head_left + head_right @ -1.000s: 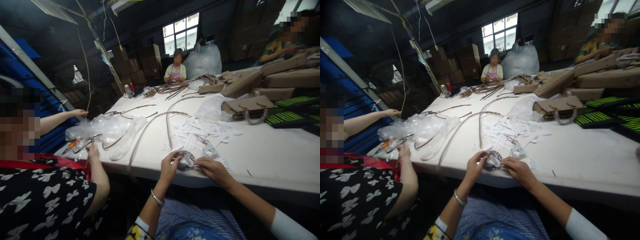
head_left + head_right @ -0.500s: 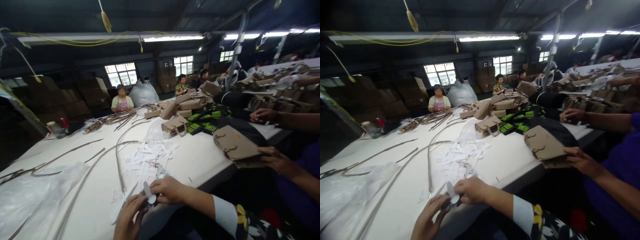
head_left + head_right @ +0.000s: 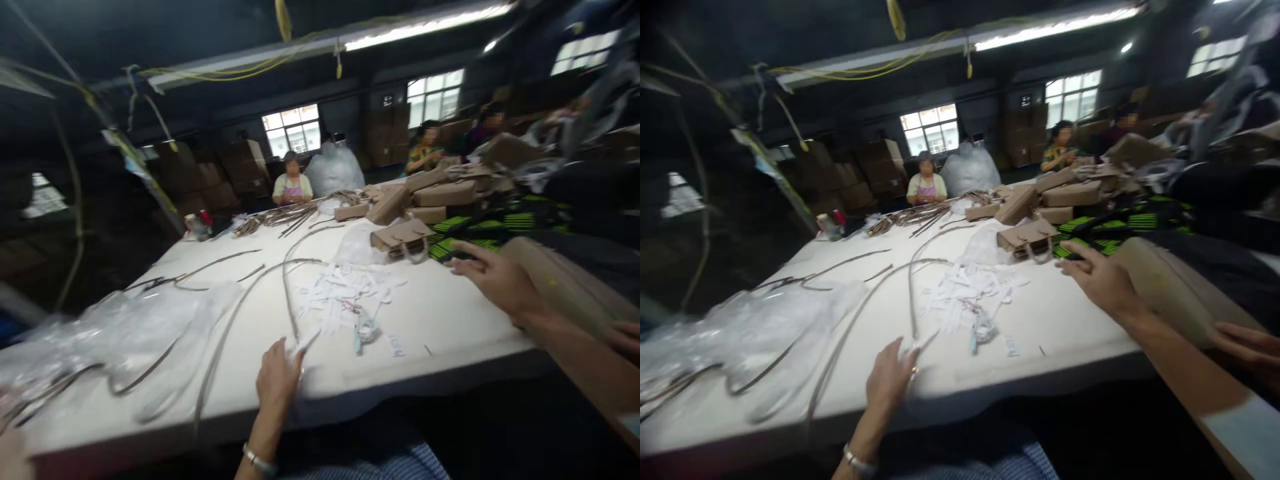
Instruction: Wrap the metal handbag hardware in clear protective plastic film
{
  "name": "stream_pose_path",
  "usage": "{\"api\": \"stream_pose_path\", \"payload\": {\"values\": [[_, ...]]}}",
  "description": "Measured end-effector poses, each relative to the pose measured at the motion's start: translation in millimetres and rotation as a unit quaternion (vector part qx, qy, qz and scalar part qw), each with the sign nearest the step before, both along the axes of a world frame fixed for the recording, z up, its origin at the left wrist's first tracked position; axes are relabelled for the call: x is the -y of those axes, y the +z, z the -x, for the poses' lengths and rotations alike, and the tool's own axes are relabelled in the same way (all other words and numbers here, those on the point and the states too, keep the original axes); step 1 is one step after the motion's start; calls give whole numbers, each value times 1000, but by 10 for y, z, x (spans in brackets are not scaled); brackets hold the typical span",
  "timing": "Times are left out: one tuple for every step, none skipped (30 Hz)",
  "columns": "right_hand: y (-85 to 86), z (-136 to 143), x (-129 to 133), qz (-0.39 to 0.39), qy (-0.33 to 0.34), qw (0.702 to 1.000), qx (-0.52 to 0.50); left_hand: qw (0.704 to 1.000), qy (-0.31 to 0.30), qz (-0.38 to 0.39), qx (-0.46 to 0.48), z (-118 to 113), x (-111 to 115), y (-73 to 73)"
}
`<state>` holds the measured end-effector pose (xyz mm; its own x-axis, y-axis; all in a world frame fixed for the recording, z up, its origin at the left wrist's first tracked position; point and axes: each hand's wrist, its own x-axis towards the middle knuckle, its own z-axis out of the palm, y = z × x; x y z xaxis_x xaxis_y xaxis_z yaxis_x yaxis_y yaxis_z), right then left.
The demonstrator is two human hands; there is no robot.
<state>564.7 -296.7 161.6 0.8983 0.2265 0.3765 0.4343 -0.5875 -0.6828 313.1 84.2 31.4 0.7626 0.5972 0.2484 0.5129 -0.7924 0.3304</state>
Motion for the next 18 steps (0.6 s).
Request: {"api": "stream_pose_path", "payload": {"values": [[-154,102,-144,8,32,999,-20,1000,-1,10,-27,-17,41,15],[-312,215,-300,23,67,997,-31,999,1,26,-39,-38,62,27],[-461,335,-459,39,111,992,-44,998,7,54,-38,-57,62,36],[-594,455,-616,56,165,983,-54,995,14,94,-32,-70,42,42],[-707,569,-769,70,211,973,-64,990,16,135,-23,-78,5,45],[-799,673,-915,78,251,962,-77,986,15,165,-19,-81,-45,45],[-872,764,-1054,80,286,950,-92,982,9,189,-15,-80,-104,43],[-929,842,-1188,79,314,940,-109,979,-1,205,-10,-78,-165,36],[-975,908,-1315,76,337,931,-121,976,-11,218,-5,-75,-226,26],[-1013,963,-1438,72,358,923,-126,973,-19,229,3,-71,-282,13],[-1046,1009,-1555,67,374,917,-122,971,-23,237,12,-65,-334,-2],[-1078,1049,-1664,63,386,914,-110,970,-21,242,22,-57,-382,-17],[-1109,1081,-1763,62,393,913,-91,969,-15,243,31,-45,-428,-30],[-1139,1106,-1850,63,395,914,-70,970,-5,241,41,-29,-476,-38],[-1167,1123,-1920,68,396,915,-47,970,8,237,52,-11,-528,-39],[-1191,1127,-1972,76,393,916,-24,971,23,231,61,10,-588,-31],[-1208,1117,-2006,87,385,919,-2,972,38,222,69,30,-656,-12],[-1219,1090,-2021,103,369,924,20,973,53,213,75,47,-731,16]]}}
